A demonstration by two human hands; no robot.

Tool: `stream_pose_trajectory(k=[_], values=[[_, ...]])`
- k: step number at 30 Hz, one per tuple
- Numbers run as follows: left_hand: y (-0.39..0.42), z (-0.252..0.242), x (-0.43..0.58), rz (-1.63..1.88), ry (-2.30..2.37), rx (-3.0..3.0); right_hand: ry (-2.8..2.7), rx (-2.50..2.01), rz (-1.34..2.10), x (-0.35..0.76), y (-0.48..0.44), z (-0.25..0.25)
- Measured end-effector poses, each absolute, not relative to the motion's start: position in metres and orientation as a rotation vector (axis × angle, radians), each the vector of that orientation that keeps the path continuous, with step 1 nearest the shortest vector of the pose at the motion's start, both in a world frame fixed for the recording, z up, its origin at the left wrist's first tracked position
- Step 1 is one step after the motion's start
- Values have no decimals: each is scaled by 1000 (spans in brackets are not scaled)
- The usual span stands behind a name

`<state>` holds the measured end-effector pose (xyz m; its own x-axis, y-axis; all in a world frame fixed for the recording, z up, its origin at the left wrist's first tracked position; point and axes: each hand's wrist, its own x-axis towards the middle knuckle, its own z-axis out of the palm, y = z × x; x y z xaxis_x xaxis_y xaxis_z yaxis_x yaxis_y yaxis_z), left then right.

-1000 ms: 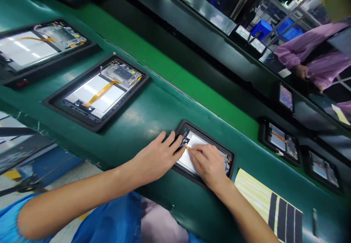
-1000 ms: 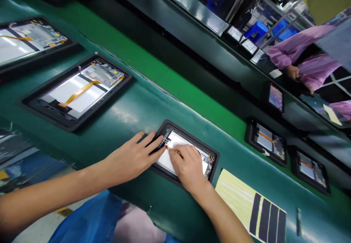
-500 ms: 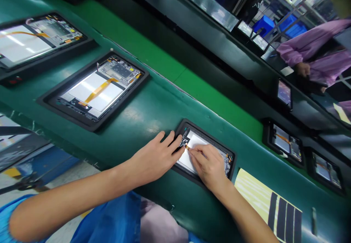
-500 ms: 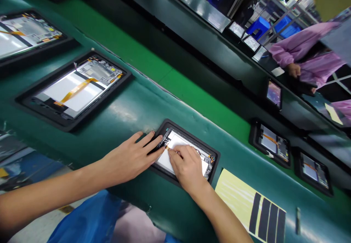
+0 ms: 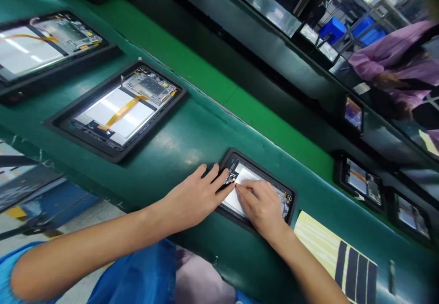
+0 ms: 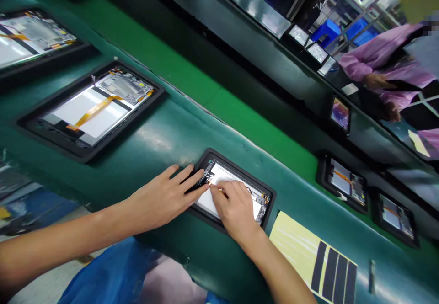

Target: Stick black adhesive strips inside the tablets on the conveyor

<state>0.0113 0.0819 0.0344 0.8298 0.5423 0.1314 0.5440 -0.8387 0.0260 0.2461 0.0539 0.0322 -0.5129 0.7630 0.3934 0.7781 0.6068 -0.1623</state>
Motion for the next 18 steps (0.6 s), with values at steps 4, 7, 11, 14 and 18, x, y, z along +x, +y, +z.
stream_pose_trajectory(k=[4,7,11,14,18], values=[[81,36,12,-169,-885,-2972,-2466,-1211,-78,249,55,32],[80,37,13,-162,-888,-2963,-2511,-1214,-90,250,55,34],[79,39,14,-157,-889,-2947,-2561,-1204,-68,251,53,36],[79,39,15,-144,-882,-2935,-2594,-1193,-83,251,51,37],[79,38,16,-140,-872,-2923,-2673,-1189,-118,251,51,43]])
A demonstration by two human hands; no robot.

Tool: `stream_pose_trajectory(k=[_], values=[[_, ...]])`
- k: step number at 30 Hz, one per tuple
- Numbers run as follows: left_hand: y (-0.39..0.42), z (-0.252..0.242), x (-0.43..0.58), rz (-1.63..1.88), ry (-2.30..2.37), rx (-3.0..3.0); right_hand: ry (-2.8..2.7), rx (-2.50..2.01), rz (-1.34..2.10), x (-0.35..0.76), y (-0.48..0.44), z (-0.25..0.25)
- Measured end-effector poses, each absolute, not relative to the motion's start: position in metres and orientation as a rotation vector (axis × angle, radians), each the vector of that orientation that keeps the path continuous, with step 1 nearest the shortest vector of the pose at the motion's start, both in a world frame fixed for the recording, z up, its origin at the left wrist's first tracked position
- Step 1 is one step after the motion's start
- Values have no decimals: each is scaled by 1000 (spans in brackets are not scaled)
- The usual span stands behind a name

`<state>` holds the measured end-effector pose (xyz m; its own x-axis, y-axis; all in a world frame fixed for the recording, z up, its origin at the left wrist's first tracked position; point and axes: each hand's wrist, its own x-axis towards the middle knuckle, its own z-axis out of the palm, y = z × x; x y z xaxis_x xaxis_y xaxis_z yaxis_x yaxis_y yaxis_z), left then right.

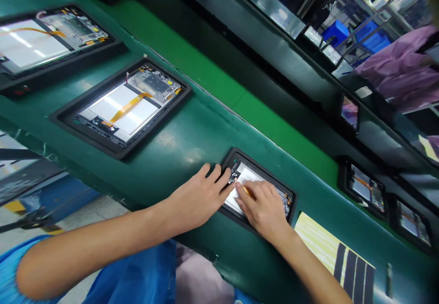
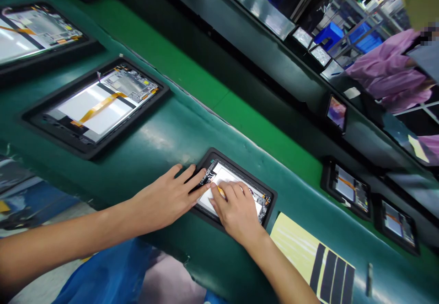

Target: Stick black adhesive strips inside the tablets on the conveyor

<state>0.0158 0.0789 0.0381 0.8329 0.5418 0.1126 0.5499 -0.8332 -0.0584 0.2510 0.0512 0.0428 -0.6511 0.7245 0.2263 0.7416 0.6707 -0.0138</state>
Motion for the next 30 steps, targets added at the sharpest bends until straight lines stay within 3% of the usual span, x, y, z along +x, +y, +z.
stream_pose_trajectory(k=[10,18,30], values=[[85,43,15,-192,-814,-2917,-2923,-1123,-187,244,56,53],[88,38,8,-216,-872,-2954,-2731,-1142,21,256,54,42],[94,36,4,-283,-888,-3035,-2702,-1139,65,251,52,42]])
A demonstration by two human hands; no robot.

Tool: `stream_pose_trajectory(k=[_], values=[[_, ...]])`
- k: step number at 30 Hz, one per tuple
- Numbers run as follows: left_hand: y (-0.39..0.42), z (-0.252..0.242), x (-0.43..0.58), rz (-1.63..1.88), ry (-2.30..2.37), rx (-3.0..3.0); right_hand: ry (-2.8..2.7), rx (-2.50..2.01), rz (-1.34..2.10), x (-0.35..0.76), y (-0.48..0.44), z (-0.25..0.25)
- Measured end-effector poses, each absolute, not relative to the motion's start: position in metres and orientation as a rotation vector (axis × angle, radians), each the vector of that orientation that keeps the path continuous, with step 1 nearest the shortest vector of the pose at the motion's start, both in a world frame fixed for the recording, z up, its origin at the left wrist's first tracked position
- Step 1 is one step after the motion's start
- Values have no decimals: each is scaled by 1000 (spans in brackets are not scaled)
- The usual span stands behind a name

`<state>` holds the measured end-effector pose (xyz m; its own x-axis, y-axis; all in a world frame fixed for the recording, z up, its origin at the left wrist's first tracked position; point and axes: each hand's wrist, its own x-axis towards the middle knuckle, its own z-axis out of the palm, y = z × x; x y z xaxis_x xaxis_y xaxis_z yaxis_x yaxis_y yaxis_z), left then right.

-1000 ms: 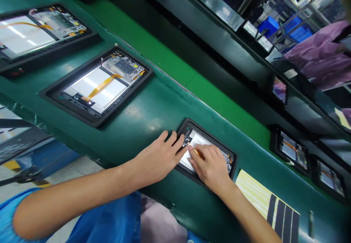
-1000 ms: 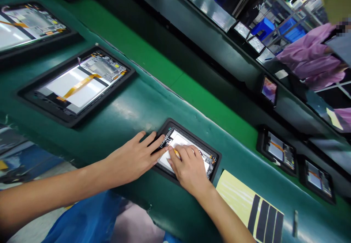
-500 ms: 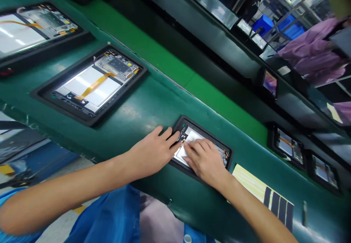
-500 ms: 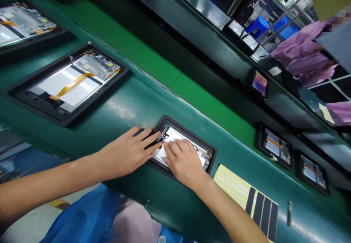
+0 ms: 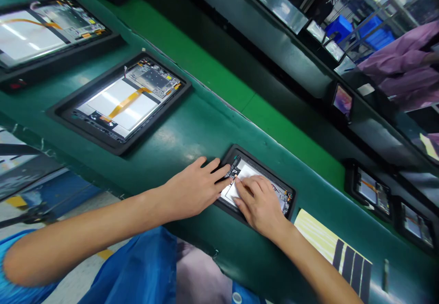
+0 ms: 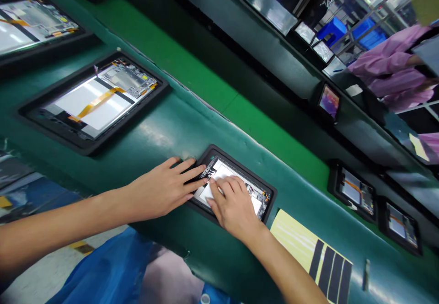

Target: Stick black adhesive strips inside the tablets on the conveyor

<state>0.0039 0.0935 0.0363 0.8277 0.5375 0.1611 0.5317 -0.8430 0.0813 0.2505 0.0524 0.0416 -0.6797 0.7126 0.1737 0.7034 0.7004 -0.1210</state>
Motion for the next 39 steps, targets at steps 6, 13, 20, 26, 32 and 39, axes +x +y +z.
stream_pose_trajectory(k=[6,13,20,26,32,39], values=[[95,34,4,284,853,2926,-2719,-1145,71,249,49,40],[94,37,4,252,844,2924,-2748,-1141,30,251,47,37],[94,35,4,279,848,2902,-2701,-1215,87,250,46,36],[94,35,3,279,842,2900,-2732,-1184,100,248,46,37],[95,35,2,313,830,2893,-2656,-1235,226,255,50,42],[101,34,-3,297,786,2889,-2421,-1285,459,261,59,43]])
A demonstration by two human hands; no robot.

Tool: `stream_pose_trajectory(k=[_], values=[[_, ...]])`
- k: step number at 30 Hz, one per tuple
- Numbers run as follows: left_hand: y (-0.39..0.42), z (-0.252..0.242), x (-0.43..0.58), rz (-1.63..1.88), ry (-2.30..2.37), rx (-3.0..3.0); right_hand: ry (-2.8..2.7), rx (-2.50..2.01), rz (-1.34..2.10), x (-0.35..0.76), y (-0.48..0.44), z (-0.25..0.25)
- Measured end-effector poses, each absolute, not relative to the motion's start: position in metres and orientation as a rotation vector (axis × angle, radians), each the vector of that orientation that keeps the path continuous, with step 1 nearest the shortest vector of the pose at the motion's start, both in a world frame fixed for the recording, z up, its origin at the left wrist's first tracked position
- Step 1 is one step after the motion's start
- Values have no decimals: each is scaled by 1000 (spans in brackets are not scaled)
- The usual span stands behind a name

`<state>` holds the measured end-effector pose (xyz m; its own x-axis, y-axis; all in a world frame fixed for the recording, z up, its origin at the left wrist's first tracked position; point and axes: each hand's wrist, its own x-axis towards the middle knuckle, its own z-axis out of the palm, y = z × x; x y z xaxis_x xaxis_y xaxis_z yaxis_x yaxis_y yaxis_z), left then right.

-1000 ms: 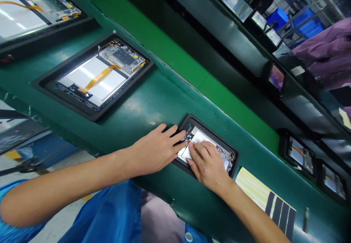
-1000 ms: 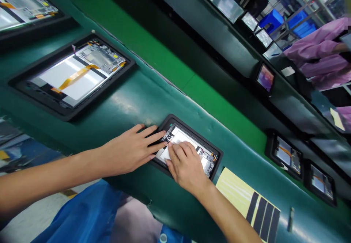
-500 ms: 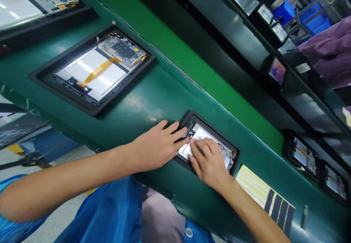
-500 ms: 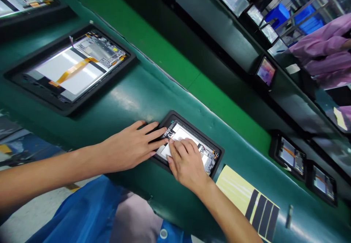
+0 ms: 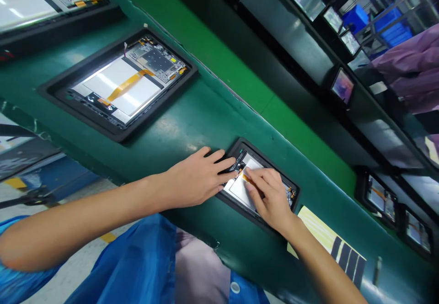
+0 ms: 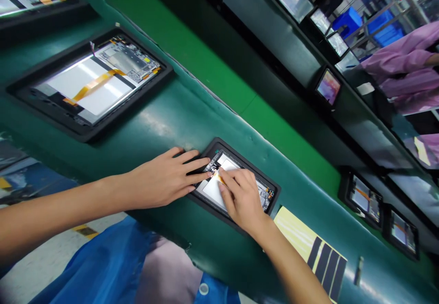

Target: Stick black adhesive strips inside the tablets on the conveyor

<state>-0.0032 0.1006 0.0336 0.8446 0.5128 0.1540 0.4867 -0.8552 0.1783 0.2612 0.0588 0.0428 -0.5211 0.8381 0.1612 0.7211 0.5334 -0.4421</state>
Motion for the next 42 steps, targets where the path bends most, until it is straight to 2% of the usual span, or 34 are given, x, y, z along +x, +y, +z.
stream_pose_trajectory(k=[10,26,42], values=[[102,34,-2,304,777,2873,-2399,-1562,603,248,97,47],[107,37,-5,211,734,2880,-2459,-1756,742,238,119,65],[107,33,-6,282,715,2873,-2539,-1874,921,236,136,74]])
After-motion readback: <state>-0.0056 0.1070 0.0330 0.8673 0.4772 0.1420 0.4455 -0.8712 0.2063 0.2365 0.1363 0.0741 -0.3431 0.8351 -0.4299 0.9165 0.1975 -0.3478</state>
